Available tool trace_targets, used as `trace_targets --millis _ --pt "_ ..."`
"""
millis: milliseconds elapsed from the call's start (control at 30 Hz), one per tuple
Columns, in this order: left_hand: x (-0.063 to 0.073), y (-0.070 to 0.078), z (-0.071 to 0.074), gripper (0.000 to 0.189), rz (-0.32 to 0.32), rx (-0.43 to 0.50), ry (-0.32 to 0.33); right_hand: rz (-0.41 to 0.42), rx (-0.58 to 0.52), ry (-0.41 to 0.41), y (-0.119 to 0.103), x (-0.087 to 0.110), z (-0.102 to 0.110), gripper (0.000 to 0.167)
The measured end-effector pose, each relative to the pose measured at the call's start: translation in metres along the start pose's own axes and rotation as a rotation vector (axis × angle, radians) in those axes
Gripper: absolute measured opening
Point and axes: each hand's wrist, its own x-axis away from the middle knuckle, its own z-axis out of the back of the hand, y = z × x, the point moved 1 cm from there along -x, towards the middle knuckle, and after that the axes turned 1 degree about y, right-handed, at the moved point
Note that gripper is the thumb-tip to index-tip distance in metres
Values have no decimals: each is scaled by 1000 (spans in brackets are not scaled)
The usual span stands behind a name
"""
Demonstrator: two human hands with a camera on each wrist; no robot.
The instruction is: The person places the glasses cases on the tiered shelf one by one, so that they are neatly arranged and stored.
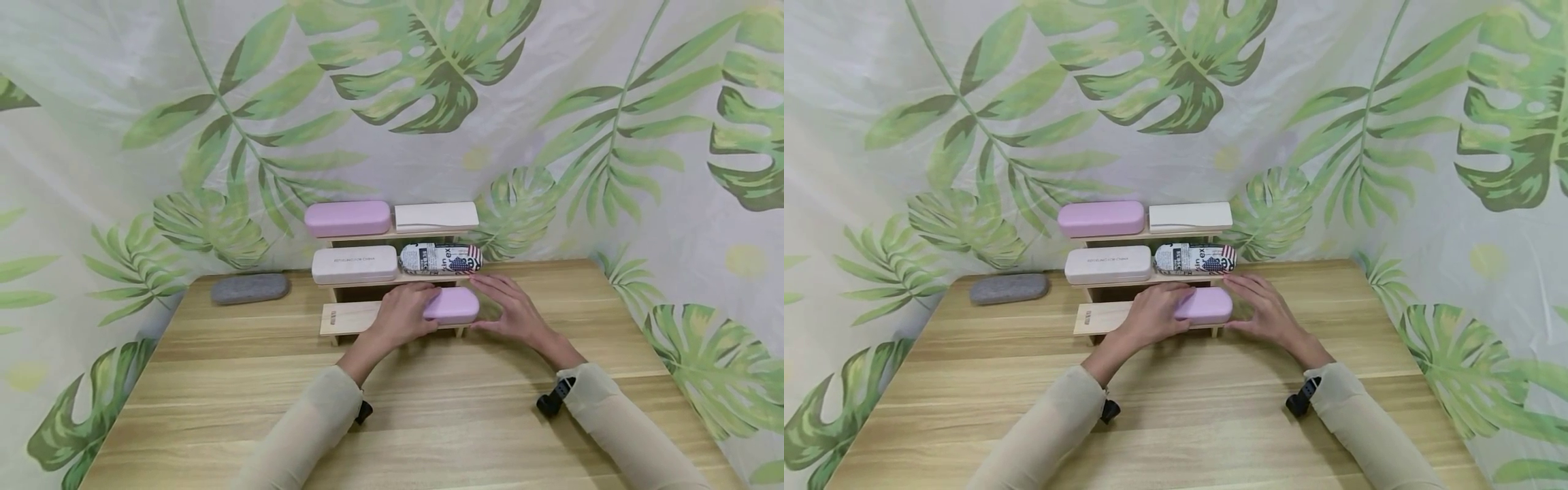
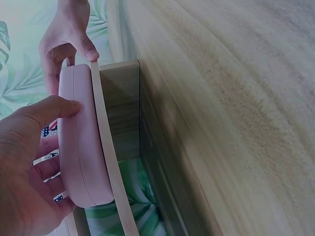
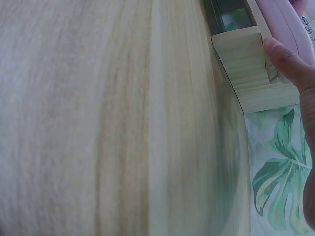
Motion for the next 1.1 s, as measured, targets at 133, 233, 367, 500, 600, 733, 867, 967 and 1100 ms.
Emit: trace_targets --millis 133,233,367,500,600,733,867,967,1100 --pt "-1 1 0 65 0 -2 8 -2 -2 3 1 1 0 103" --pt "-1 2 1 64 -1 -8 11 5 -1 11 1 1 0 104" --pt "0 2 2 63 -3 -15 13 10 0 12 1 0 0 104" --pt "1 2 3 62 -18 -13 20 -4 -8 -1 -1 0 0 103" --pt "3 1 5 60 -31 -10 26 -15 -15 -11 -1 0 0 102" --pt "7 0 9 57 -52 -23 44 1 -8 2 0 0 0 105" --pt "11 -1 13 57 -72 -22 62 20 2 18 0 -1 -1 107" --pt "14 -3 16 58 -75 -3 72 13 5 13 0 0 0 107" --pt "20 -5 21 61 -68 15 82 5 4 -2 -1 0 0 107"
